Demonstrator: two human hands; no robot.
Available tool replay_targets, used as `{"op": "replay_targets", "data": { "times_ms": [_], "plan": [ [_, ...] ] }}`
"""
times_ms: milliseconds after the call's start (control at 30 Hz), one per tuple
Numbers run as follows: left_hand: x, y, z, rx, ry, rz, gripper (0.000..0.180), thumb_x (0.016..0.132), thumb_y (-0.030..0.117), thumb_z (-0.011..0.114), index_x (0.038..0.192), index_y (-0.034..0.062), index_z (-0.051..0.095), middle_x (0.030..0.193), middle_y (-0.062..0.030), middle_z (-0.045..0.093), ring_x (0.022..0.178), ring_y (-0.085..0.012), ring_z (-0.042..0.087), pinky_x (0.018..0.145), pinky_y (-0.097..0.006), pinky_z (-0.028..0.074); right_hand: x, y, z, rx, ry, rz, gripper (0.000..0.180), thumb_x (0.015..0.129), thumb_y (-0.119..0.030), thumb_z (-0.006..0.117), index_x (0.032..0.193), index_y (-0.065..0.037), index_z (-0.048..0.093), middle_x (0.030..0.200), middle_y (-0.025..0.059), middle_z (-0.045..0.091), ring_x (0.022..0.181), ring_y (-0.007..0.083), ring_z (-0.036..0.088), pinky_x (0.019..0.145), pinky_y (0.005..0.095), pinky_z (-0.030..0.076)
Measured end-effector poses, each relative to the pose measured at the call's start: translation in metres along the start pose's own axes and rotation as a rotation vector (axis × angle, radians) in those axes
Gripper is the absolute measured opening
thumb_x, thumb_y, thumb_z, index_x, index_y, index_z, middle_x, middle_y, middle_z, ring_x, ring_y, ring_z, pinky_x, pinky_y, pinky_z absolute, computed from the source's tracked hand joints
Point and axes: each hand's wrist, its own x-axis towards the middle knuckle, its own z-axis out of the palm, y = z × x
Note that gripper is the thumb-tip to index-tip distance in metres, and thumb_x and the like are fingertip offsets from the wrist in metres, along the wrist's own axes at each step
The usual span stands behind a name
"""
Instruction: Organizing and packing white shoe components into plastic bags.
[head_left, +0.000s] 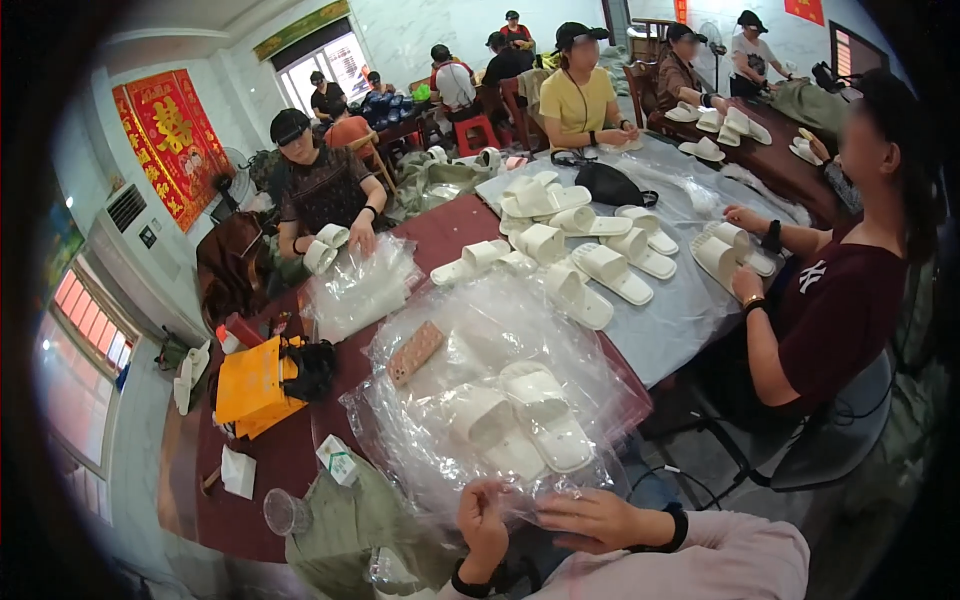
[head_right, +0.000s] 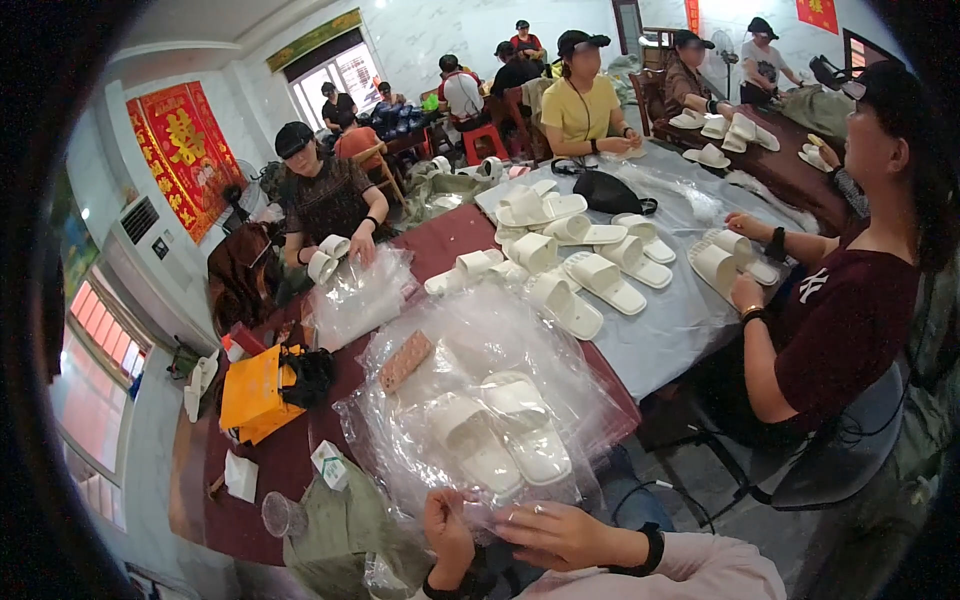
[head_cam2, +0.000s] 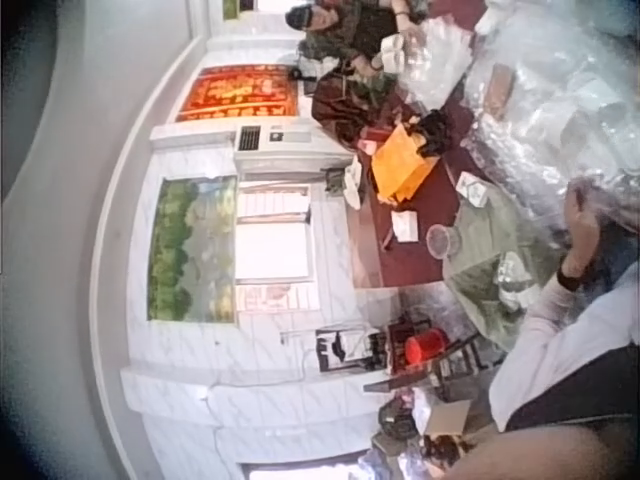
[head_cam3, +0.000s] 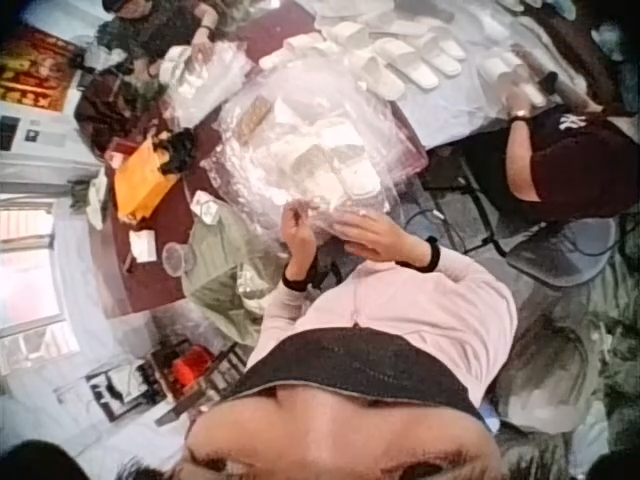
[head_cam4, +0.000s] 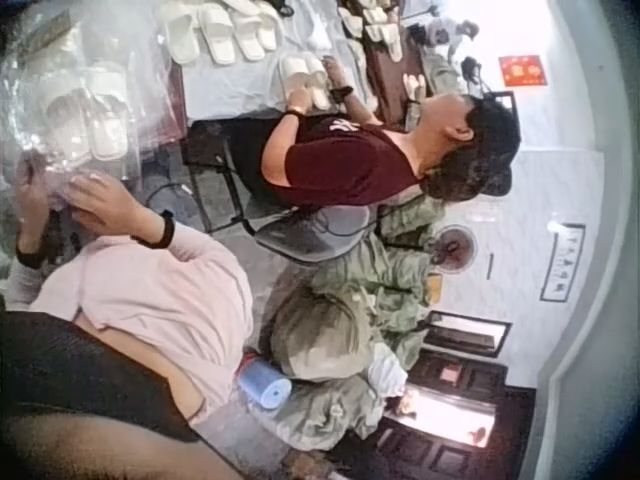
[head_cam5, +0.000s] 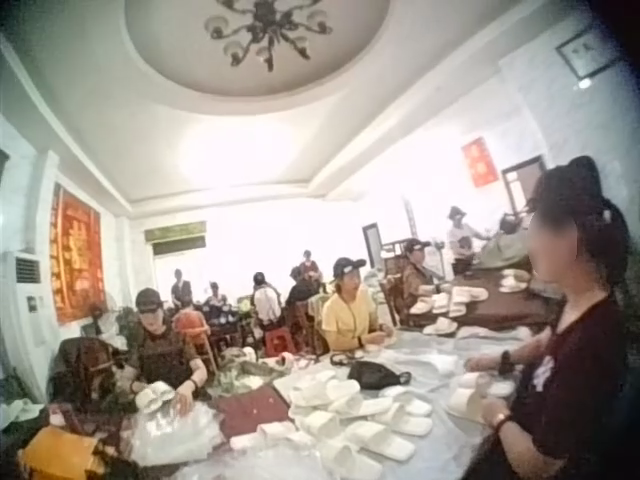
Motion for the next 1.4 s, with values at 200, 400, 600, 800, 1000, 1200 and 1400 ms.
{"op": "replay_targets", "data": {
  "times_ms": [200,400,600,800,1000,1200,1400],
  "plan": [
    [-0.011,0.025,0.008,0.084,-0.222,0.138,0.012,0.09,-0.006,0.049,0.1,-0.0009,0.055,0.093,-0.0117,0.064,0.085,-0.0179,0.062,0.089,-0.032,0.046,0.031,-0.006,-0.011,-0.609,0.314,-0.182,0.05,0.073,-0.044,0.073,0.11,-0.017,0.057,0.14,0.0182,0.04,0.122,0.0415,0.043,0.098,0.0605,0.03],
    [-0.031,0.025,0.004,0.313,-0.614,0.491,0.03,0.085,-0.005,0.056,0.115,-0.0018,0.056,0.103,-0.0176,0.064,0.094,-0.0317,0.063,0.094,-0.043,0.044,0.036,0.02,-0.021,-0.703,0.255,0.106,0.042,0.069,-0.025,0.07,0.105,-0.008,0.059,0.125,0.0188,0.054,0.105,0.0359,0.055,0.086,0.0483,0.041],
    [-0.029,0.012,-0.061,0.927,-0.28,0.265,0.033,0.085,0.013,0.062,0.116,0.0038,0.055,0.119,-0.0181,0.054,0.111,-0.0366,0.051,0.096,-0.044,0.04,0.036,0.03,-0.047,-0.628,0.376,0.168,0.027,0.073,-0.013,0.061,0.098,-0.001,0.063,0.088,0.0157,0.064,0.077,0.0275,0.062,0.069,0.0351,0.047],
    [-0.074,-0.047,-0.165,1.443,0.46,0.041,0.024,0.085,0.017,0.06,0.105,0.0047,0.055,0.098,-0.0154,0.054,0.098,-0.0356,0.049,0.085,-0.045,0.038,0.006,0.074,-0.072,0.023,0.764,0.375,0.037,0.095,-0.029,0.048,0.112,0.004,0.055,0.11,0.0142,0.058,0.1,0.0216,0.056,0.089,0.0316,0.044],
    [-0.174,-0.134,-0.221,1.161,0.343,-0.697,0.055,0.089,0.038,0.053,0.123,-0.0044,0.044,0.111,-0.0265,0.055,0.104,-0.0421,0.051,0.091,-0.048,0.038,0.044,0.011,-0.039,0.364,0.513,0.181,0.033,0.097,-0.021,0.043,0.124,-0.003,0.047,0.11,0.0082,0.057,0.097,0.0187,0.058,0.086,0.0345,0.049],
    [-0.185,-0.126,-0.194,0.901,-0.21,-1.139,0.081,0.084,0.057,0.049,0.132,-0.0076,0.041,0.117,-0.0337,0.055,0.112,-0.0445,0.052,0.095,-0.043,0.041,0.049,0.015,0.037,0.613,0.043,0.358,0.023,0.089,-0.018,0.049,0.106,-0.005,0.058,0.101,0.0088,0.061,0.095,0.025,0.059,0.087,0.038,0.048],
    [-0.202,-0.11,-0.175,0.288,-0.217,-0.854,0.066,0.095,0.042,0.045,0.146,0.0071,0.023,0.15,-0.0069,0.025,0.138,-0.0246,0.024,0.113,-0.038,0.022,0.094,-0.047,0.175,1.005,-0.224,0.563,0.019,0.089,-0.012,0.051,0.105,-0.003,0.055,0.108,0.0129,0.061,0.105,0.0294,0.055,0.094,0.0365,0.042]
  ]
}}
